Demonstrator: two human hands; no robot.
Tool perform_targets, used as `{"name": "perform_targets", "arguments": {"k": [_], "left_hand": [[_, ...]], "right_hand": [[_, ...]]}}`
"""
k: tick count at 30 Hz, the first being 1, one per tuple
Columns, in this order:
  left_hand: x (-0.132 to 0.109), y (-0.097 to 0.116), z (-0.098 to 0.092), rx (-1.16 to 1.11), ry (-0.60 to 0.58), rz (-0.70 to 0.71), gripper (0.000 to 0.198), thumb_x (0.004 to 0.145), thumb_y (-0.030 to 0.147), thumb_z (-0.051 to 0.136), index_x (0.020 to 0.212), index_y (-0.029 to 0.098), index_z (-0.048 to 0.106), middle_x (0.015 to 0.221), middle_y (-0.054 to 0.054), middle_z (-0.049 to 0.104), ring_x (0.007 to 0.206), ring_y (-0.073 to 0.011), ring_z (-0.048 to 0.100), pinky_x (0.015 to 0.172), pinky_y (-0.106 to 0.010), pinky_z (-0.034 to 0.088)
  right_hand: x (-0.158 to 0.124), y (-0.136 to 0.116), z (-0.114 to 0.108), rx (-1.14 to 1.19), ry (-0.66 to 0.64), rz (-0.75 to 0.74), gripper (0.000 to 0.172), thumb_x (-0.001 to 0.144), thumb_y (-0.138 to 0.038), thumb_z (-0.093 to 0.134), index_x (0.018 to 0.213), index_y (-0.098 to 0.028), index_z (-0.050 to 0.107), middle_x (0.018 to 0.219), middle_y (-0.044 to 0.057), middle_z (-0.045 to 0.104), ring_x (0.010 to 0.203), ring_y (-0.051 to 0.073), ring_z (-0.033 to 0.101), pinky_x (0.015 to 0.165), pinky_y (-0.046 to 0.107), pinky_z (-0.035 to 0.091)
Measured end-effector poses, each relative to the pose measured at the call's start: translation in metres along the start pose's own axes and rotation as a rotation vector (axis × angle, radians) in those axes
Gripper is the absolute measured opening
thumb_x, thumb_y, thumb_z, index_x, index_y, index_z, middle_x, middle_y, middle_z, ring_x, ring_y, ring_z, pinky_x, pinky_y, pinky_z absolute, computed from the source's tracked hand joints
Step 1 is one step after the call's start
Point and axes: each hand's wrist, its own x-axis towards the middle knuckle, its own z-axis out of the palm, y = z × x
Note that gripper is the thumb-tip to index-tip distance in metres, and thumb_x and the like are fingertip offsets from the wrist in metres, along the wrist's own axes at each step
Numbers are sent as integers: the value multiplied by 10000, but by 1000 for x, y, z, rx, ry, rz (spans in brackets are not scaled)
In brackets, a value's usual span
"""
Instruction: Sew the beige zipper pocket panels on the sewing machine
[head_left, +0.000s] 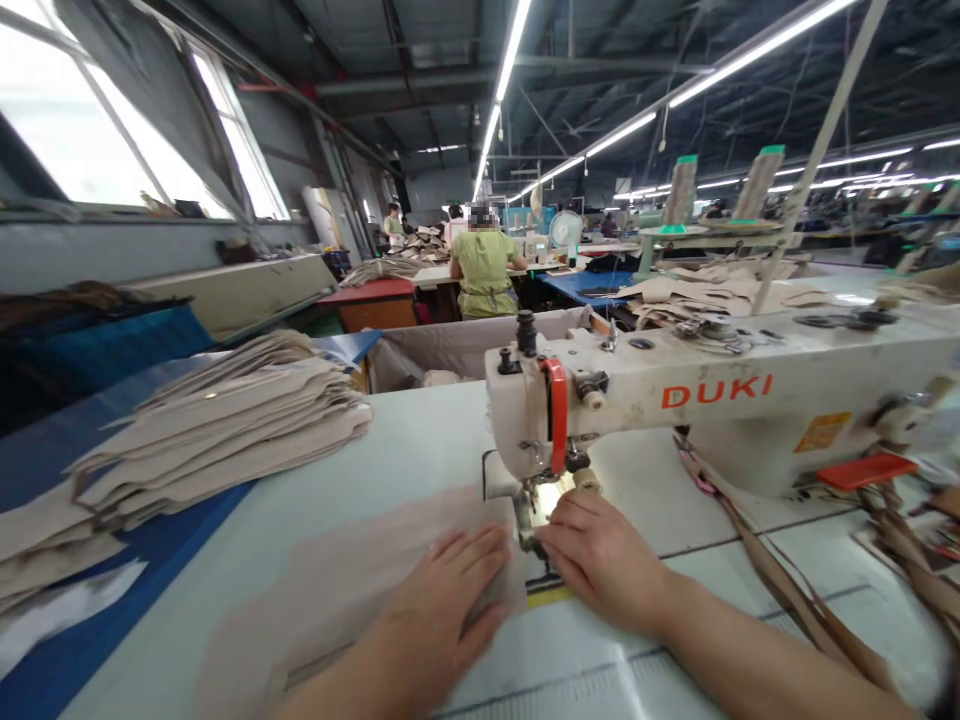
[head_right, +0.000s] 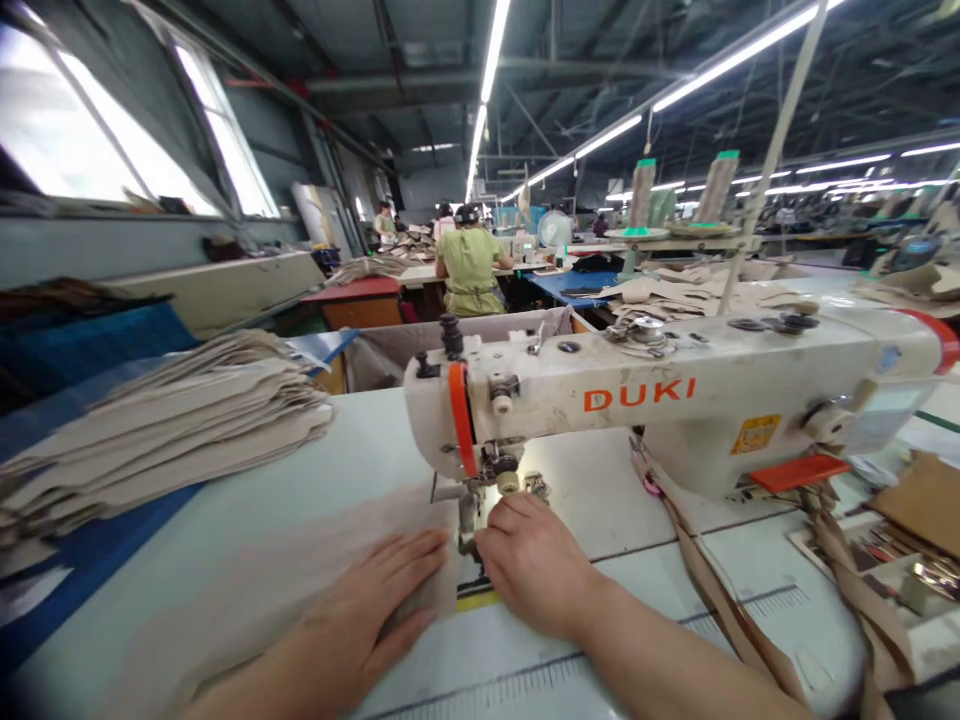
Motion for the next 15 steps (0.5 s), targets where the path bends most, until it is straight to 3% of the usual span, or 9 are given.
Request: {"name": "perform_targets", "arguments": {"k": [5, 15], "left_hand": [[-28, 15, -12, -65, -68, -64, 488, 930, 281, 553, 1412, 214, 518, 1468, -71, 518, 1331, -258, 505, 1151, -478, 357], [-7, 24, -19, -92, -52, -88, 430, 920, 286, 584, 1348, 245, 594, 1353, -83, 603, 1254, -262, 548, 1093, -463, 435]], "right_hand": [[-1, -7, -1, 73, -14, -77, 179, 979, -152, 484, 973, -159, 663, 813, 58, 623, 829, 211, 510, 779, 323, 405], [-2, -9, -2, -35, 12, -54, 181, 965, -152, 506, 882, -170, 665, 767, 55, 627, 806, 212, 519, 759, 321, 417]]}}
